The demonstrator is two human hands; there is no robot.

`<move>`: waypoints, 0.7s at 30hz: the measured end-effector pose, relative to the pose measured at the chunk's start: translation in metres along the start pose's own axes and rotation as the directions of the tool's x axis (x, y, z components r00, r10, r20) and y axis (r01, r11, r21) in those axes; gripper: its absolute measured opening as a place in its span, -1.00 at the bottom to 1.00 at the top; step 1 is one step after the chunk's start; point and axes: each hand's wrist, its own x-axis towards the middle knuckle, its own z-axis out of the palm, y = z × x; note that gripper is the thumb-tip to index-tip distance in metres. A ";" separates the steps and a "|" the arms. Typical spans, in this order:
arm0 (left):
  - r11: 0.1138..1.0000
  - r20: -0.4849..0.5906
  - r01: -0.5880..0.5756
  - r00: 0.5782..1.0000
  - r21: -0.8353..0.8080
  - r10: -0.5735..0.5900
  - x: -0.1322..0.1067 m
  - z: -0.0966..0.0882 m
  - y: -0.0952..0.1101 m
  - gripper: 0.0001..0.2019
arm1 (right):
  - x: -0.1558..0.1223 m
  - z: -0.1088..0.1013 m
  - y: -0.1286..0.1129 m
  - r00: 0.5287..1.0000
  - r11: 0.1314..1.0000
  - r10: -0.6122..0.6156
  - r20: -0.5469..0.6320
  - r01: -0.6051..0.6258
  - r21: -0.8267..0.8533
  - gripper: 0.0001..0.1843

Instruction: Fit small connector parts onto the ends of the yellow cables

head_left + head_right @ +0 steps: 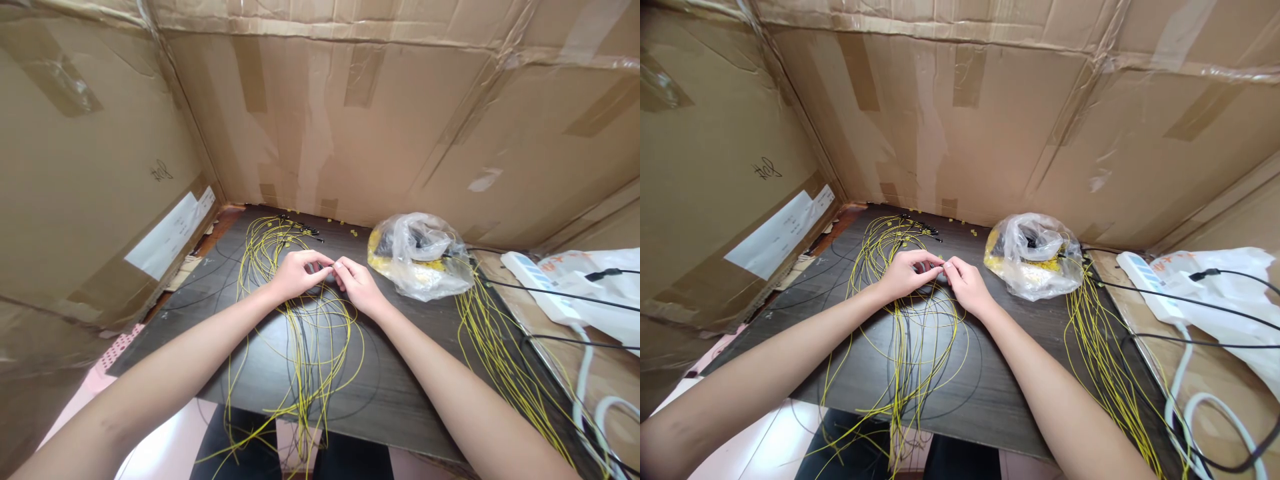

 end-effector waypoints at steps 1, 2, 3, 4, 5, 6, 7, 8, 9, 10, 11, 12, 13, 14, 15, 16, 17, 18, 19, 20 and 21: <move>1.000 -0.001 -0.005 1.000 -0.002 0.005 0.000 0.000 0.000 -0.88 | 0.000 0.000 0.000 1.000 1.000 -0.001 0.000 0.001 -0.001 -0.54; 1.000 -0.001 -0.009 1.000 -0.004 0.009 0.000 0.001 0.000 -0.87 | 0.000 0.000 0.000 1.000 1.000 0.000 0.000 0.000 -0.002 -0.54; 1.000 -0.002 -0.013 1.000 -0.005 0.013 0.000 0.001 0.000 -0.87 | -0.001 0.000 0.000 1.000 1.000 0.002 0.000 -0.002 -0.004 -0.55; 1.000 -0.002 -0.016 1.000 -0.006 0.016 0.000 0.001 -0.001 -0.87 | -0.001 0.000 0.000 1.000 1.000 0.004 0.000 -0.004 -0.007 -0.56; 1.000 -0.002 -0.017 1.000 -0.007 0.017 0.000 0.001 -0.002 -0.86 | -0.001 0.000 -0.001 1.000 1.000 0.005 -0.002 -0.005 -0.010 -0.57; 1.000 -0.001 -0.018 1.000 -0.008 0.018 0.000 0.001 -0.003 -0.86 | -0.001 -0.001 -0.001 1.000 1.000 0.004 -0.004 -0.004 -0.013 -0.58; 1.000 0.001 -0.018 1.000 -0.008 0.018 0.000 0.000 -0.004 -0.86 | -0.001 -0.001 -0.001 1.000 1.000 0.002 -0.005 -0.002 -0.015 -0.59; 1.000 0.003 -0.020 1.000 -0.008 0.020 0.001 0.000 -0.005 -0.86 | -0.001 -0.001 -0.001 1.000 1.000 0.000 -0.006 -0.001 -0.015 -0.61; 1.000 0.004 -0.023 1.000 -0.008 0.023 0.001 0.000 -0.006 -0.86 | -0.001 -0.001 -0.001 1.000 1.000 -0.001 -0.004 0.001 -0.012 -0.62; 1.000 0.004 -0.026 1.000 -0.009 0.026 0.001 0.000 -0.007 -0.86 | -0.001 -0.001 -0.001 1.000 1.000 -0.003 -0.001 0.003 -0.005 -0.63; 1.000 0.003 -0.029 1.000 -0.009 0.029 0.001 0.000 -0.007 -0.86 | -0.001 0.000 -0.001 1.000 1.000 -0.005 0.001 0.005 0.004 -0.64; 0.999 0.001 -0.030 1.000 -0.010 0.030 0.001 -0.001 -0.008 -0.85 | -0.001 0.000 -0.001 1.000 1.000 -0.007 0.004 0.007 0.016 -0.66; 1.000 0.000 -0.029 1.000 -0.010 0.029 0.002 -0.001 -0.008 -0.85 | -0.001 0.000 -0.001 1.000 1.000 -0.009 0.006 0.009 0.028 -0.67; 1.000 -0.001 -0.026 1.000 -0.010 0.026 0.002 -0.001 -0.008 -0.84 | -0.001 0.000 -0.001 1.000 0.999 -0.009 0.007 0.009 0.040 -0.68; 1.000 -0.002 -0.020 1.000 -0.009 0.020 0.002 -0.001 -0.008 -0.84 | -0.001 0.001 -0.001 1.000 0.999 -0.009 0.004 0.009 0.052 -0.69; 1.000 -0.002 -0.014 1.000 -0.007 0.014 0.002 -0.001 -0.008 -0.84 | -0.001 0.001 -0.001 1.000 0.998 -0.010 -0.002 0.011 0.063 -0.71; 1.000 0.000 -0.008 1.000 -0.005 0.008 0.001 -0.001 -0.007 -0.84 | -0.001 0.001 -0.001 1.000 0.997 -0.013 -0.012 0.014 0.073 -0.72; 1.000 0.003 -0.002 1.000 -0.003 0.002 0.001 -0.002 -0.007 -0.83 | -0.001 0.002 -0.001 1.000 0.997 -0.017 -0.024 0.019 0.081 -0.73; 1.000 0.005 0.007 1.000 -0.003 -0.007 0.001 -0.002 -0.006 -0.83 | -0.001 0.002 -0.001 0.999 0.996 -0.023 -0.037 0.026 0.086 -0.73; 1.000 0.006 0.017 1.000 -0.005 -0.017 0.001 -0.002 -0.006 -0.83 | -0.001 0.002 0.000 0.999 0.996 -0.027 -0.046 0.031 0.087 -0.73; 0.999 0.006 0.030 1.000 -0.010 -0.030 0.001 -0.002 -0.006 -0.83 | -0.001 0.002 0.000 0.998 0.996 -0.029 -0.050 0.033 0.084 -0.73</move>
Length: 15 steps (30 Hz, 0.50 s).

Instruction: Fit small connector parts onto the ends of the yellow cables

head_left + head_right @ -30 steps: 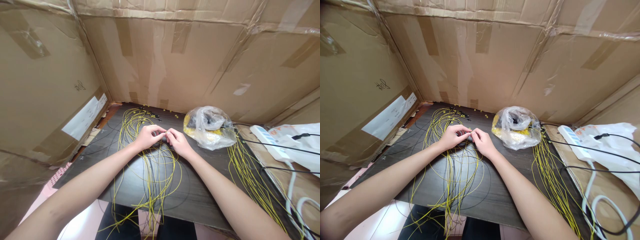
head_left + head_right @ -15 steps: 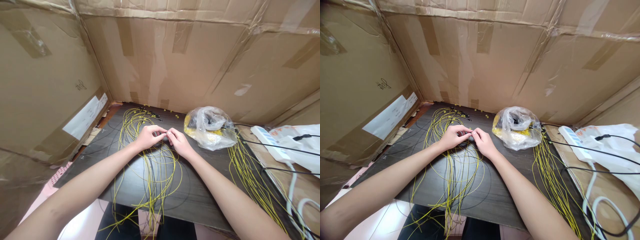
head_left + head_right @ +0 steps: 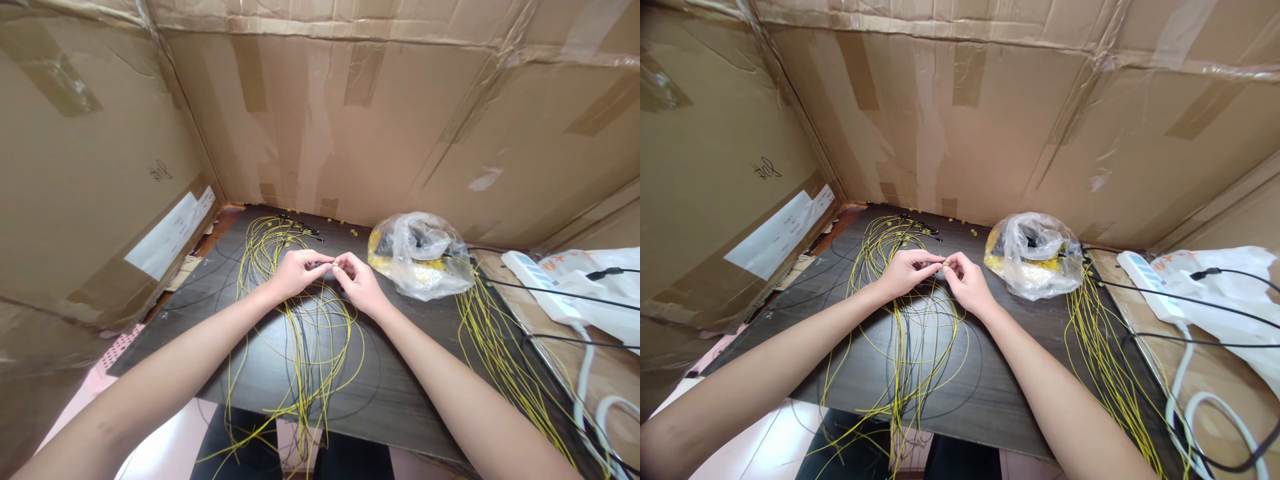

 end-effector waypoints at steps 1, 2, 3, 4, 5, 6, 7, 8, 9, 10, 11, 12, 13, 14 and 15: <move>1.000 -0.004 0.015 1.000 -0.008 -0.015 0.000 0.000 0.000 -0.83 | 0.000 0.000 0.000 1.000 1.000 0.003 0.000 -0.003 -0.006 -0.73; 0.999 -0.008 0.030 1.000 -0.017 -0.030 0.000 0.000 0.000 -0.83 | 0.000 0.000 0.000 1.000 1.000 0.009 0.001 -0.009 -0.010 -0.73; 0.999 -0.013 0.043 0.999 -0.025 -0.044 0.000 0.000 0.000 -0.84 | 0.000 0.000 0.000 1.000 1.000 0.016 0.004 -0.016 -0.014 -0.72; 0.998 -0.017 0.053 0.998 -0.032 -0.053 0.000 0.000 -0.001 -0.84 | 0.000 0.000 -0.001 1.000 1.000 0.024 0.006 -0.024 -0.016 -0.71; 0.998 -0.018 0.058 0.998 -0.036 -0.058 0.000 0.000 -0.001 -0.85 | 0.000 0.000 -0.001 1.000 0.999 0.030 0.008 -0.030 -0.018 -0.70; 0.997 -0.017 0.060 0.998 -0.038 -0.061 0.001 0.000 -0.002 -0.85 | 0.000 -0.001 -0.001 0.999 0.999 0.033 0.009 -0.033 -0.021 -0.70; 0.998 -0.014 0.060 0.998 -0.038 -0.060 0.001 0.000 -0.002 -0.86 | -0.001 -0.001 -0.001 0.999 0.999 0.034 0.010 -0.033 -0.023 -0.69; 0.998 -0.012 0.058 0.998 -0.036 -0.059 0.001 0.000 -0.002 -0.87 | -0.001 -0.001 -0.001 0.999 0.999 0.034 0.012 -0.033 -0.025 -0.69; 0.998 -0.012 0.055 0.998 -0.034 -0.056 0.001 0.000 -0.002 -0.87 | -0.001 -0.001 -0.001 0.999 0.999 0.034 0.012 -0.033 -0.026 -0.69; 0.998 -0.013 0.052 0.999 -0.031 -0.052 0.001 0.000 -0.002 -0.88 | -0.001 -0.001 -0.001 0.999 0.999 0.034 0.011 -0.033 -0.026 -0.68; 0.998 -0.013 0.047 0.999 -0.029 -0.047 0.001 0.000 -0.002 -0.88 | 0.000 -0.001 -0.001 0.999 0.999 0.035 0.011 -0.035 -0.025 -0.68; 0.999 -0.014 0.040 0.999 -0.027 -0.040 0.000 0.000 -0.003 -0.87 | 0.000 -0.001 -0.001 0.999 0.999 0.038 0.011 -0.038 -0.024 -0.67; 0.999 -0.013 0.031 0.999 -0.025 -0.031 0.000 0.000 -0.003 -0.87 | 0.000 -0.001 -0.002 0.999 0.999 0.041 0.014 -0.040 -0.024 -0.67; 1.000 -0.011 0.022 1.000 -0.022 -0.022 0.000 0.000 -0.003 -0.87 | 0.000 -0.001 -0.002 0.999 0.999 0.042 0.016 -0.042 -0.023 -0.67; 1.000 -0.009 0.014 1.000 -0.019 -0.014 0.000 0.000 -0.003 -0.87 | 0.000 -0.001 -0.002 0.999 0.999 0.043 0.020 -0.042 -0.021 -0.67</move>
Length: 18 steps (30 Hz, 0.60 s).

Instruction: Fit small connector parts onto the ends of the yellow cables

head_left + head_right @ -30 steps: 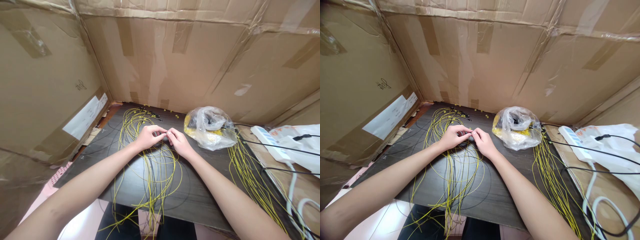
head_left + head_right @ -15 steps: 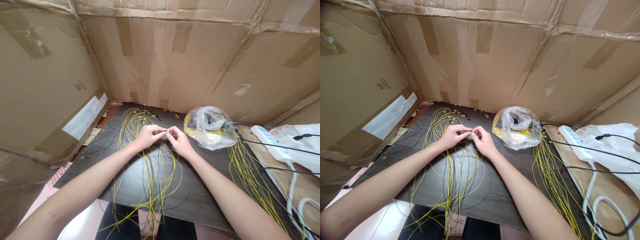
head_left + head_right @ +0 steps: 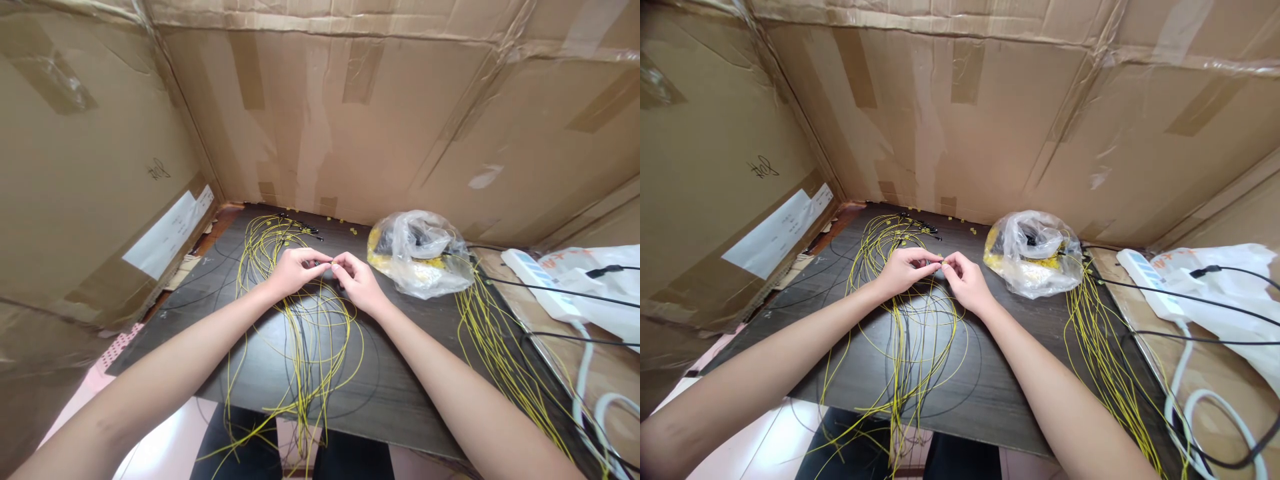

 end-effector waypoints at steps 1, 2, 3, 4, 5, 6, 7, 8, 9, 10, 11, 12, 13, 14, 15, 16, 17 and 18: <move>1.000 0.001 -0.008 1.000 0.002 0.008 0.000 0.000 0.000 -0.87 | 0.000 0.000 0.000 1.000 1.000 -0.001 0.004 0.001 0.002 -0.68; 1.000 0.000 -0.015 1.000 0.002 0.015 0.000 0.000 -0.001 -0.87 | 0.000 0.000 0.000 1.000 1.000 -0.004 0.008 0.004 0.004 -0.68; 1.000 -0.002 -0.022 1.000 0.000 0.022 0.000 0.000 -0.001 -0.87 | 0.000 0.000 0.000 1.000 1.000 -0.006 0.010 0.006 0.004 -0.68; 1.000 -0.003 -0.029 1.000 -0.002 0.029 0.000 0.000 -0.001 -0.87 | 0.000 -0.001 0.000 1.000 1.000 -0.007 0.012 0.007 0.003 -0.69; 0.999 -0.004 -0.035 0.999 -0.005 0.035 0.000 0.000 -0.001 -0.86 | 0.000 -0.001 0.000 1.000 1.000 -0.006 0.013 0.006 0.000 -0.69; 0.999 -0.003 -0.041 0.999 -0.007 0.041 -0.001 0.001 -0.001 -0.86 | 0.000 -0.001 0.001 1.000 1.000 -0.004 0.012 0.004 -0.003 -0.69; 0.999 -0.003 -0.045 0.999 -0.009 0.045 -0.001 0.001 -0.001 -0.86 | 0.000 -0.001 0.001 1.000 1.000 -0.002 0.009 0.002 -0.006 -0.69; 0.999 -0.004 -0.047 0.999 -0.011 0.047 -0.001 0.001 -0.001 -0.85 | 0.000 -0.001 0.001 1.000 1.000 -0.001 0.006 0.001 -0.008 -0.68; 0.999 -0.004 -0.048 0.999 -0.011 0.048 -0.001 0.001 0.000 -0.85 | 0.000 -0.001 0.001 1.000 1.000 -0.001 0.003 0.001 -0.009 -0.68; 0.999 -0.006 -0.048 0.999 -0.011 0.048 -0.001 0.001 0.001 -0.85 | 0.000 -0.001 0.001 1.000 1.000 -0.003 0.001 0.003 -0.009 -0.68; 0.999 -0.007 -0.048 0.999 -0.009 0.048 -0.001 0.000 0.002 -0.85 | 0.000 -0.001 0.001 1.000 1.000 -0.004 0.000 0.004 -0.009 -0.69; 0.999 -0.006 -0.046 0.999 -0.002 0.046 -0.001 0.000 0.002 -0.85 | 0.000 0.000 0.001 1.000 1.000 -0.004 0.000 0.004 -0.009 -0.69; 0.999 -0.005 -0.041 0.999 0.006 0.041 -0.001 0.000 0.003 -0.85 | 0.000 0.000 0.001 1.000 1.000 -0.003 0.001 0.003 -0.009 -0.69; 0.999 -0.003 -0.035 0.999 0.015 0.035 -0.001 -0.001 0.004 -0.85 | 0.000 0.000 0.001 1.000 1.000 0.000 0.002 0.000 -0.009 -0.69; 0.999 -0.001 -0.028 1.000 0.023 0.028 -0.001 -0.001 0.005 -0.85 | 0.000 0.000 0.001 1.000 1.000 0.002 0.003 -0.002 -0.008 -0.69; 0.999 0.001 -0.023 1.000 0.030 0.023 -0.001 -0.001 0.005 -0.85 | 0.000 0.000 0.001 1.000 1.000 0.003 0.004 -0.003 -0.006 -0.69; 0.999 0.003 -0.019 1.000 0.034 0.019 0.000 -0.001 0.005 -0.86 | 0.000 0.000 0.001 1.000 1.000 0.003 0.005 -0.003 -0.005 -0.68; 0.999 0.005 -0.017 1.000 0.036 0.016 0.000 -0.001 0.005 -0.86 | 0.000 0.000 0.001 1.000 1.000 0.003 0.006 -0.003 -0.005 -0.68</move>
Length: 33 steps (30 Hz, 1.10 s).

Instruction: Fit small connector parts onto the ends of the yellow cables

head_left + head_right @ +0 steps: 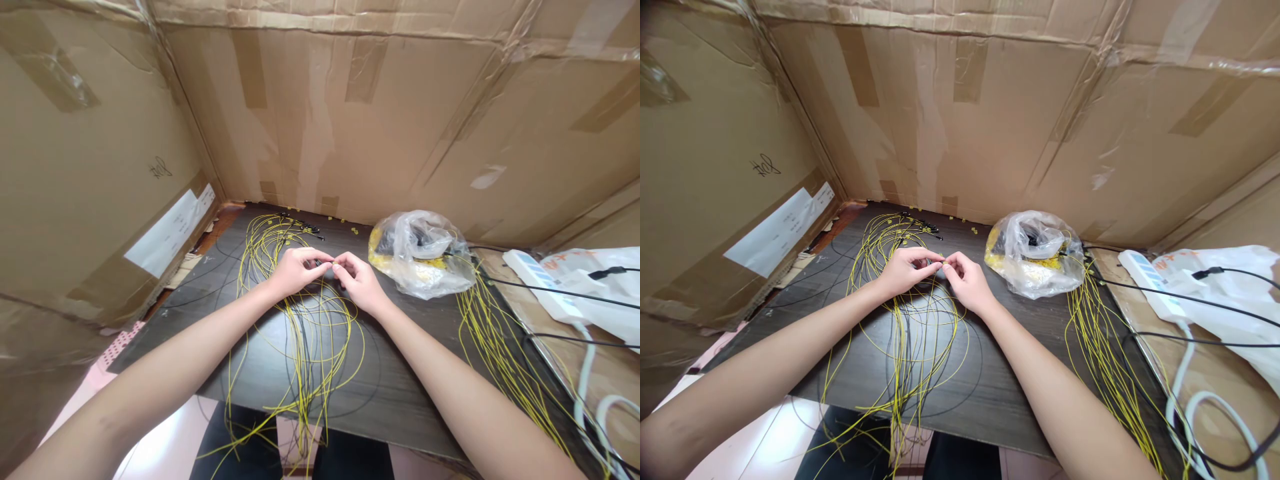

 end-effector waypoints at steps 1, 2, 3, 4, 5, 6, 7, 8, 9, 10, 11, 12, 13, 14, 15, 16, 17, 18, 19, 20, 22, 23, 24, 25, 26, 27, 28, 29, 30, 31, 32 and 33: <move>1.000 0.001 0.001 1.000 0.000 -0.001 0.000 0.000 0.000 -0.86 | 0.000 0.000 0.000 1.000 1.000 0.000 0.001 0.000 -0.001 -0.68; 1.000 0.002 0.002 1.000 0.000 -0.002 0.000 0.000 -0.001 -0.86 | 0.000 0.000 0.000 1.000 1.000 0.001 0.003 -0.001 -0.002 -0.67; 1.000 0.002 0.002 1.000 0.000 -0.002 0.000 0.000 -0.001 -0.87 | 0.000 0.000 0.000 1.000 1.000 0.001 0.003 -0.001 -0.004 -0.67; 1.000 0.002 0.000 1.000 0.000 0.000 0.000 0.001 -0.002 -0.87 | 0.000 0.000 0.000 1.000 1.000 0.002 0.004 -0.002 -0.005 -0.67; 1.000 0.002 -0.003 1.000 0.002 0.003 0.000 0.001 -0.002 -0.87 | 0.000 0.000 0.000 1.000 1.000 0.002 0.006 -0.002 -0.004 -0.67; 1.000 0.003 -0.006 1.000 0.007 0.006 0.000 0.001 -0.002 -0.87 | 0.000 -0.001 0.000 1.000 1.000 0.001 0.009 -0.001 -0.003 -0.67; 1.000 0.005 -0.011 1.000 0.013 0.011 0.000 0.001 -0.002 -0.87 | 0.000 -0.001 0.000 1.000 1.000 0.000 0.012 0.000 -0.001 -0.66; 1.000 0.008 -0.017 1.000 0.021 0.017 0.000 0.001 -0.002 -0.87 | 0.000 -0.001 -0.001 1.000 1.000 0.000 0.016 0.000 0.000 -0.65; 0.999 0.010 -0.023 1.000 0.028 0.023 0.000 0.000 -0.002 -0.87 | 0.000 -0.001 -0.001 1.000 1.000 -0.001 0.019 0.001 -0.003 -0.64; 0.999 0.014 -0.029 0.999 0.033 0.029 0.000 0.000 -0.001 -0.87 | 0.000 -0.002 -0.001 1.000 1.000 -0.003 0.021 0.004 -0.008 -0.63; 0.999 0.018 -0.035 0.999 0.038 0.034 0.000 0.000 -0.001 -0.86 | 0.000 -0.002 0.000 1.000 1.000 -0.006 0.021 0.007 -0.015 -0.61; 0.998 0.023 -0.039 0.999 0.042 0.038 -0.001 0.000 0.000 -0.86 | 0.000 -0.002 0.000 1.000 1.000 -0.010 0.022 0.010 -0.024 -0.58; 0.998 0.028 -0.040 0.999 0.047 0.039 -0.001 0.000 0.001 -0.86 | 0.000 -0.002 0.000 1.000 0.999 -0.013 0.024 0.014 -0.033 -0.55; 0.998 0.035 -0.039 0.999 0.054 0.037 -0.001 0.000 0.002 -0.86 | 0.000 -0.002 0.001 0.999 0.999 -0.016 0.028 0.017 -0.040 -0.53; 0.997 0.040 -0.037 0.999 0.062 0.034 -0.001 0.000 0.004 -0.86 | 0.000 -0.001 0.002 0.999 0.999 -0.017 0.034 0.019 -0.043 -0.51; 0.997 0.043 -0.034 0.999 0.069 0.031 -0.001 0.001 0.004 -0.87 | 0.001 -0.001 0.002 0.999 0.999 -0.017 0.042 0.019 -0.043 -0.49; 0.997 0.044 -0.033 0.999 0.075 0.030 -0.001 0.001 0.005 -0.87 | 0.001 -0.001 0.003 0.999 0.999 -0.016 0.049 0.018 -0.041 -0.47; 0.996 0.044 -0.033 0.999 0.077 0.030 -0.001 0.001 0.005 -0.87 | 0.001 -0.001 0.003 0.998 0.999 -0.015 0.054 0.017 -0.039 -0.45; 0.996 0.043 -0.036 0.999 0.077 0.032 -0.002 0.001 0.006 -0.87 | 0.001 0.000 0.003 0.998 0.999 -0.014 0.057 0.016 -0.040 -0.43; 0.996 0.041 -0.039 0.999 0.077 0.036 -0.002 0.002 0.005 -0.87 | 0.001 0.000 0.003 0.998 0.999 -0.013 0.059 0.016 -0.042 -0.41; 0.996 0.036 -0.042 0.999 0.078 0.040 -0.002 0.002 0.005 -0.88 | 0.001 0.000 0.002 0.998 0.999 -0.011 0.062 0.013 -0.046 -0.38; 0.996 0.033 -0.043 0.999 0.079 0.040 -0.002 0.002 0.005 -0.88 | 0.001 -0.001 0.001 0.998 0.999 -0.008 0.063 0.011 -0.044 -0.38; 0.996 0.030 -0.043 0.999 0.081 0.041 -0.002 0.002 0.004 -0.88 | 0.001 -0.001 0.001 0.998 0.999 -0.004 0.065 0.007 -0.040 -0.37; 0.996 0.026 -0.044 0.999 0.082 0.042 -0.002 0.002 0.004 -0.88 | 0.001 0.000 0.000 0.998 0.999 -0.001 0.066 0.003 -0.034 -0.36; 0.996 0.022 -0.044 0.999 0.082 0.042 -0.002 0.002 0.004 -0.88 | 0.001 0.000 0.000 0.998 1.000 0.003 0.067 -0.001 -0.029 -0.35; 0.996 0.017 -0.042 0.999 0.079 0.041 -0.003 0.003 0.005 -0.88 | 0.001 0.000 0.000 0.998 1.000 0.004 0.067 -0.002 -0.025 -0.35; 0.997 0.012 -0.037 0.999 0.075 0.036 -0.003 0.003 0.005 -0.88 | 0.001 0.000 0.000 0.998 1.000 0.003 0.065 -0.001 -0.021 -0.35; 0.997 0.006 -0.028 1.000 0.069 0.027 -0.003 0.003 0.005 -0.88 | 0.002 0.000 0.000 0.998 1.000 -0.001 0.062 0.002 -0.017 -0.35; 0.998 0.001 -0.017 1.000 0.060 0.017 -0.003 0.003 0.005 -0.88 | 0.002 0.000 0.000 0.998 1.000 -0.007 0.056 0.007 -0.014 -0.36; 0.999 -0.003 -0.006 1.000 0.049 0.007 -0.003 0.004 0.005 -0.88 | 0.001 0.000 0.000 0.999 1.000 -0.013 0.050 0.014 -0.012 -0.36; 0.999 -0.007 0.002 1.000 0.036 -0.001 -0.003 0.004 0.005 -0.88 | 0.001 0.000 0.000 0.999 1.000 -0.019 0.043 0.020 -0.012 -0.37; 1.000 -0.012 0.006 1.000 0.022 -0.006 -0.003 0.004 0.005 -0.88 | 0.001 0.000 0.000 0.999 1.000 -0.024 0.036 0.024 -0.013 -0.38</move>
